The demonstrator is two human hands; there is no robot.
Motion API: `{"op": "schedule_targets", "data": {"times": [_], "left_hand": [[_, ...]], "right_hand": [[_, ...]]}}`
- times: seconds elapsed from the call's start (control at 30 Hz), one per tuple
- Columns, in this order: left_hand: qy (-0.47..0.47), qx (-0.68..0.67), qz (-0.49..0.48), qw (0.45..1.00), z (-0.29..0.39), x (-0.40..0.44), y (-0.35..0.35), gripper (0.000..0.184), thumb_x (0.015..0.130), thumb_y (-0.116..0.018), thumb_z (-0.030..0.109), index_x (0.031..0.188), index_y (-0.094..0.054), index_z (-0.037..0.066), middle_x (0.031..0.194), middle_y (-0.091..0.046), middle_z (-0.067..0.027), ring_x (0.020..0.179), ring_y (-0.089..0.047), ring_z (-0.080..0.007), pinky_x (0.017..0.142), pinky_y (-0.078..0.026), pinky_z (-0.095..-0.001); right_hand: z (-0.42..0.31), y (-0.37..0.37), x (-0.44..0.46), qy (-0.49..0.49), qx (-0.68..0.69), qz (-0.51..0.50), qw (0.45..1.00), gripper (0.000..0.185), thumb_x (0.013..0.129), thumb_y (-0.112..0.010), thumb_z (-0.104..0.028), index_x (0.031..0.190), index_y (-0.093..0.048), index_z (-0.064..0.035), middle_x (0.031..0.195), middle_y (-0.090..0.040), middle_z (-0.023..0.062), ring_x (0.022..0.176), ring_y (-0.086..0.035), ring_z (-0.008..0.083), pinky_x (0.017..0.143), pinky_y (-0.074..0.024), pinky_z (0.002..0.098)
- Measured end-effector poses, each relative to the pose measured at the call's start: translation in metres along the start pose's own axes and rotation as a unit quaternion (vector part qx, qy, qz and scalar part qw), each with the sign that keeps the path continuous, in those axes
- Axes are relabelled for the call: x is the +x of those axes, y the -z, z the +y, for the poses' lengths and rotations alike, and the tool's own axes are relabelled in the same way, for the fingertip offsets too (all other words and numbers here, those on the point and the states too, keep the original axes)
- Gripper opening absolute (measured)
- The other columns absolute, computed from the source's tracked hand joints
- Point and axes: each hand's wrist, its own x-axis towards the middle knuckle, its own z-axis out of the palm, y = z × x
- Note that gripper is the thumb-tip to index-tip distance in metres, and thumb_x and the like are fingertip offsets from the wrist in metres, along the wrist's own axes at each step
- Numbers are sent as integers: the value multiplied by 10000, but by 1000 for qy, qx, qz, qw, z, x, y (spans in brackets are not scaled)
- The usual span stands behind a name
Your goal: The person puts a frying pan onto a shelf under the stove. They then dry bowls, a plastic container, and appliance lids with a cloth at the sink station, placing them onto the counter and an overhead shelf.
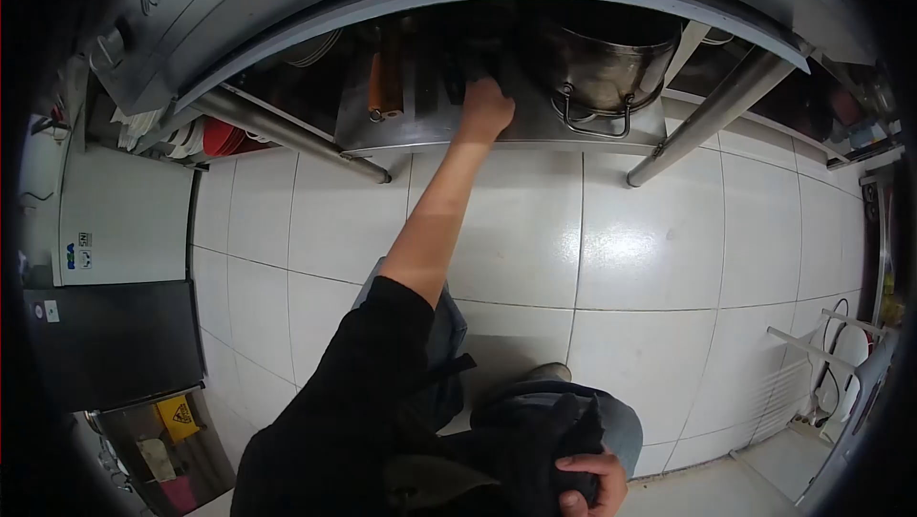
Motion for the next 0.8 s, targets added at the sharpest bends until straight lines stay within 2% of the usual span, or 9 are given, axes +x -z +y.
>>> {"op": "schedule_targets", "data": {"times": [0.1, 0.23, 0.33, 0.4, 0.43, 0.5, 0.63, 0.73, 0.8], "left_hand": [[-44, 43, 88, 994, 3, -10, -12, 490, 725, -639, 191, 1107, -519, -91, 1133, -521, -292, 1068, -496, -431, 878, -429, -455], [-8, 41, 23, 999, 15, -24, 18, 579, 721, -644, 199, 1210, -448, -43, 1194, -472, -276, 1133, -437, -424, 888, -412, -469], [-67, 118, 129, 982, 5, -26, 46, 715, 714, -674, 301, 1294, -378, 8, 1272, -386, -291, 1184, -373, -440, 939, -357, -531], [-28, 198, 283, 938, -7, -17, 55, 940, 658, -710, 476, 1389, -254, 98, 1373, -233, -293, 1245, -262, -502, 946, -266, -662], [-28, 198, 282, 938, -14, -11, 58, 940, 658, -710, 476, 1389, -254, 98, 1373, -233, -293, 1245, -262, -502, 946, -266, -662], [80, 202, 238, 946, -21, 0, 66, 1129, 546, -733, 618, 1425, -164, 194, 1434, -91, -289, 1260, -143, -590, 870, -240, -756], [120, 240, 177, 947, -18, 0, 63, 1176, 537, -748, 609, 1434, -72, 260, 1438, -74, -291, 1283, -106, -576, 859, -210, -781], [152, 301, 118, 934, -18, 0, 64, 1196, 573, -750, 557, 1455, -17, 216, 1437, -60, -320, 1276, -161, -560, 875, -290, -720], [164, 269, 105, 943, -29, 9, 65, 1189, 579, -764, 483, 1453, -13, 191, 1431, -95, -319, 1268, -219, -540, 894, -382, -616]], "right_hand": [[4, 1, -2, -5, 17, 10, 1000, 392, 852, -596, -374, 972, -600, 0, 923, -611, 105, 737, -522, 146, 680, -408, 268], [5, 8, -4, -29, 34, 10, 999, 407, 855, -593, -381, 990, -588, 3, 939, -601, 94, 778, -526, 153, 719, -407, 272], [5, 8, -2, -25, 32, 5, 999, 415, 862, -582, -386, 994, -582, 7, 940, -596, 88, 798, -528, 154, 723, -408, 272], [5, 7, -3, -25, 29, 11, 999, 417, 865, -576, -388, 996, -581, 8, 946, -593, 89, 795, -528, 155, 722, -411, 275], [5, 7, -3, -26, 29, 11, 999, 417, 865, -576, -388, 996, -581, 8, 946, -593, 89, 795, -528, 155, 722, -411, 275], [4, 7, -2, -34, 32, 8, 999, 420, 862, -576, -391, 988, -585, 9, 933, -598, 98, 794, -530, 159, 727, -413, 278], [0, 5, 2, -31, 8, -3, 999, 424, 858, -575, -397, 973, -591, 11, 918, -605, 109, 798, -544, 176, 742, -419, 292], [-1, 3, 3, -18, -7, 4, 1000, 430, 855, -572, -408, 957, -597, 10, 904, -611, 119, 797, -557, 194, 736, -425, 300], [-1, 3, 2, -15, -8, 8, 1000, 440, 853, -571, -419, 953, -597, 8, 911, -616, 126, 803, -565, 206, 737, -428, 306]]}}
